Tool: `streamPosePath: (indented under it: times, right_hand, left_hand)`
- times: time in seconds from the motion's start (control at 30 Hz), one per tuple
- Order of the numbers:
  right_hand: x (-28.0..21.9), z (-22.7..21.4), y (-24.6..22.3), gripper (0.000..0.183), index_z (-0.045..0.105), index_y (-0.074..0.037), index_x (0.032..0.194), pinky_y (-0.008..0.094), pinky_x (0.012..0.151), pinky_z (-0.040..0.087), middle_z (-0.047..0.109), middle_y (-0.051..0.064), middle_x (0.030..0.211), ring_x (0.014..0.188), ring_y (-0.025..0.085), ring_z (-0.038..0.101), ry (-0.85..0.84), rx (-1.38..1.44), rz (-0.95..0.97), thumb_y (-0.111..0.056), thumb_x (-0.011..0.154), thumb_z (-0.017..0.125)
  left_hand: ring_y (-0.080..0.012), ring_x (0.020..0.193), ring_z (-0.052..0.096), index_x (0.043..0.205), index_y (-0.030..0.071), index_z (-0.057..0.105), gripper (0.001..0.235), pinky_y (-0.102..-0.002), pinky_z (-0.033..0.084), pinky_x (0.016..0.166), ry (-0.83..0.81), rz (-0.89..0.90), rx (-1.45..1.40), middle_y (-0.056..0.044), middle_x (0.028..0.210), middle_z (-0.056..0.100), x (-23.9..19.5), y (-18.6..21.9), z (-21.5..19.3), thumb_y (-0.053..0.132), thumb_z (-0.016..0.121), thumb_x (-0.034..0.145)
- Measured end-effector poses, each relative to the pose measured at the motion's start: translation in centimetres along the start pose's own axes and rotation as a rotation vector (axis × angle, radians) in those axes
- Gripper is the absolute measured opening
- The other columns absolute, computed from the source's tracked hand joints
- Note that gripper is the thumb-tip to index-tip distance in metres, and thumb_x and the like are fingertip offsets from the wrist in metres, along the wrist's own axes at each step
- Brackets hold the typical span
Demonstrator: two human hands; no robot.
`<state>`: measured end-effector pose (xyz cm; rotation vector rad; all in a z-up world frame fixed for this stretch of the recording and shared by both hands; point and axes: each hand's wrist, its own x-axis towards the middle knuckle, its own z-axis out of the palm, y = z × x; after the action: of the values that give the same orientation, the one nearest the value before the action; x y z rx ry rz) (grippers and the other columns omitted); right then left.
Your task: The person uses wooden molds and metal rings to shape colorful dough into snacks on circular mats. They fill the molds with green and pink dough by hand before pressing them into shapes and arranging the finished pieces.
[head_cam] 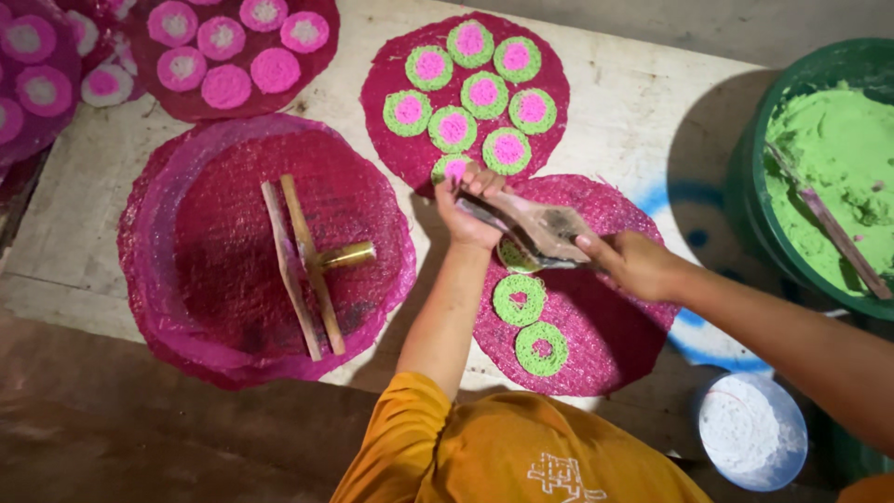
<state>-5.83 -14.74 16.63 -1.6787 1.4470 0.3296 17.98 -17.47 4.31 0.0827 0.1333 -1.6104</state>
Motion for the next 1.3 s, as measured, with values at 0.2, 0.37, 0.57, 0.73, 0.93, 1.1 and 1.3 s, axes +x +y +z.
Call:
streamPosePath:
  times: [0.2, 0.37, 0.57, 0.73, 0.93, 1.1, 1.3]
  right_hand:
    - [-0.6, -0.6, -1.0, 0.071, 0.075, -0.004, 0.112, 0.052, 0.085, 0.053, 0.072, 0.024, 0.087, 0.085, 0.039, 0.071, 0.215, -0.126, -0.062, -0.063, 0.1, 0.036]
    - [0.5, 1.1, -2.0, 0.063, 0.067, -0.009, 0.125, 0.053, 0.08, 0.054, 0.073, 0.025, 0.08, 0.078, 0.039, 0.073, 0.187, -0.041, -0.059, -0.056, 0.101, 0.033]
    - [2.1, 3.6, 0.1, 0.071, 0.073, -0.002, 0.101, 0.051, 0.077, 0.055, 0.067, 0.019, 0.072, 0.071, 0.033, 0.07, 0.152, -0.022, -0.133, -0.059, 0.104, 0.03]
    - [1.7, 2.6, 6.9, 0.075, 0.071, -0.003, 0.08, 0.044, 0.07, 0.053, 0.066, 0.013, 0.063, 0.064, 0.026, 0.067, 0.137, 0.058, -0.108, -0.065, 0.098, 0.033]
    - [-1.4, 4.1, 16.7, 0.078, 0.053, -0.001, 0.072, 0.034, 0.051, 0.043, 0.056, 0.009, 0.063, 0.056, 0.018, 0.053, 0.336, 0.603, -0.272, -0.067, 0.107, 0.03]
    - [-3.8, 7.7, 17.9, 0.086, 0.065, -0.005, 0.09, 0.034, 0.044, 0.028, 0.048, 0.01, 0.058, 0.043, 0.019, 0.032, 0.572, 0.937, -0.115, -0.075, 0.106, 0.018]
    - [-8.4, 10.1, 16.7, 0.087, 0.059, -0.007, 0.116, 0.032, 0.049, 0.033, 0.054, 0.008, 0.067, 0.053, 0.016, 0.045, 0.667, 1.084, -0.317, -0.084, 0.094, 0.024]
  left_hand:
    - [-0.013, 0.059, 0.044, 0.07, 0.02, 0.049, 0.037, -0.037, 0.043, 0.07, 0.025, 0.039, 0.129, 0.006, 0.059, 0.044, 2.5, -0.4, 1.1, 0.044, 0.033, 0.093]
    - [-0.0134, 0.058, 0.042, 0.07, 0.021, 0.047, 0.032, -0.035, 0.041, 0.068, -0.084, 0.052, 0.201, 0.007, 0.058, 0.041, 2.9, 2.1, 1.9, 0.043, 0.039, 0.091]
    - [-0.0138, 0.057, 0.042, 0.072, 0.019, 0.047, 0.031, -0.036, 0.042, 0.066, -0.039, 0.072, 0.209, 0.006, 0.06, 0.042, 1.5, 2.3, -0.6, 0.04, 0.036, 0.093]
    - [-0.0229, 0.083, 0.059, 0.092, 0.013, 0.057, 0.046, -0.044, 0.05, 0.086, 0.168, -0.022, 0.369, -0.008, 0.085, 0.06, 0.4, -0.5, -2.7, 0.05, 0.031, 0.1]
    - [-0.0343, 0.135, 0.042, 0.142, 0.004, 0.043, 0.077, -0.052, 0.035, 0.114, 0.089, 0.081, 2.216, -0.02, 0.142, 0.048, -6.1, -2.3, -1.1, 0.045, 0.074, 0.086]
    - [-0.0385, 0.138, 0.033, 0.155, 0.01, 0.026, 0.115, -0.057, 0.026, 0.114, 0.072, 0.031, 2.609, -0.021, 0.146, 0.04, -9.2, -4.2, 1.5, 0.041, 0.093, 0.066]
    - [-0.0388, 0.139, 0.034, 0.158, 0.009, 0.022, 0.118, -0.054, 0.026, 0.116, 0.117, -0.088, 2.632, -0.022, 0.145, 0.041, -7.3, -4.6, 3.0, 0.04, 0.093, 0.068]
